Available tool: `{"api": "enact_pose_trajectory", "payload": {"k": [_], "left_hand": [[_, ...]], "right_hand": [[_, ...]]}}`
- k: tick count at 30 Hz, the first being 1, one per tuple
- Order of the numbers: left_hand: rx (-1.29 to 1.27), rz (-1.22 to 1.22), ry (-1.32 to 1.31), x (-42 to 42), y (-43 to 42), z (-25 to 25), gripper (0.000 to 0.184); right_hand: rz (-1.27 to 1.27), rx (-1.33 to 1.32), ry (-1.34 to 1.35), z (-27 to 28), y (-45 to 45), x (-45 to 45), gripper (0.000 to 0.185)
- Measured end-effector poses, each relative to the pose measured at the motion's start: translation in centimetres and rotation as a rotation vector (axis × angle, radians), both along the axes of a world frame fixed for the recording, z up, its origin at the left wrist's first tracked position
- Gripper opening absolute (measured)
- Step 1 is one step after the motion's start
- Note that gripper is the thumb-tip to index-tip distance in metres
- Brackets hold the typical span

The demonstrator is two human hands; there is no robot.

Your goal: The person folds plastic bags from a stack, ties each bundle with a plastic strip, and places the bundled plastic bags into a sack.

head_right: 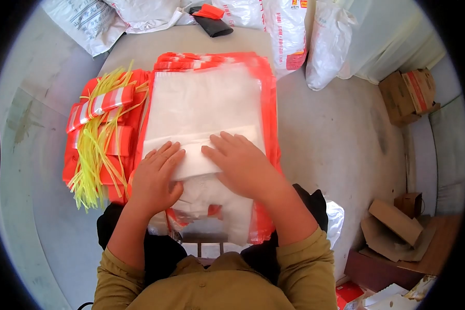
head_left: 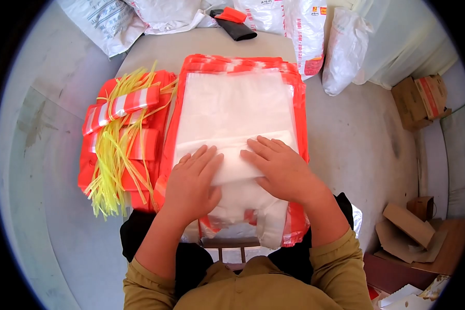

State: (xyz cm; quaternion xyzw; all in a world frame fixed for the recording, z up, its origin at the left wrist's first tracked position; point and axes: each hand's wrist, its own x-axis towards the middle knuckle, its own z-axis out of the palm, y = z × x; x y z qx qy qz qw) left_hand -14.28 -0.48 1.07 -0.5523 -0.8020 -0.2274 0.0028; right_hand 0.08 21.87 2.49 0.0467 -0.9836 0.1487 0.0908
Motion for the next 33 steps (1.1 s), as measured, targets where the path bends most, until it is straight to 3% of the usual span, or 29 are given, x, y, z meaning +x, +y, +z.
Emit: {"api": "enact_pose_trajectory", "payload": {"k": [11,14,17,19,21,22,24,27,28,30,33], "left_hand": [[0.06,0.027,0.1,-0.3,0.1,-0.8,0.051],[0.127,0.055,0.16,-0.6,0.1,-1.3,0.046],[0.174,0.081,0.163,-0.5,0.1,-0.9,0.038],[0.198,0.126,0.109,-0.2,0.1,-0.5,0.038],[0.216,0.205,-0.168,0.3,-0.3,0.5,0.034],[0.225,0.24,-0.307,0.5,-0.4,0.7,0.032],[0.338,0.276,-0.814,0.6,-1.0,0.4,0.032],[0.423,0.287,-1.532,0.7,-1.4,-0.7,0.04],[0.435,0.282,-1.765,0.8,-1.5,-0.9,0.044],[0.388,0.254,-1.823,1.3,-1.1,-0.6,0.059],[0.331,0.178,-1.777,1.6,-1.0,-0.4,0.078]], "right_hand": [[-0.083,0.21,0.14,0.0,-0.8,-0.7,0.024],[-0.139,0.173,0.072,0.4,-0.3,-0.4,0.019],[-0.244,0.267,0.184,0.4,0.6,-0.3,0.017],[-0.358,0.305,0.394,2.8,0.0,-0.4,0.038],[-0.442,0.199,0.605,4.1,-0.1,-0.6,0.061],[-0.467,0.077,0.711,4.3,0.1,-0.8,0.073],[-0.437,-0.441,0.802,3.9,0.0,-1.1,0.09],[-0.215,-1.421,0.553,1.4,0.0,-1.6,0.094],[-0.143,-1.61,0.387,0.9,0.1,-1.4,0.089],[-0.178,-1.79,0.186,0.3,-0.5,-1.3,0.081],[-0.427,-1.864,0.111,-0.5,-1.4,-1.7,0.072]]}}
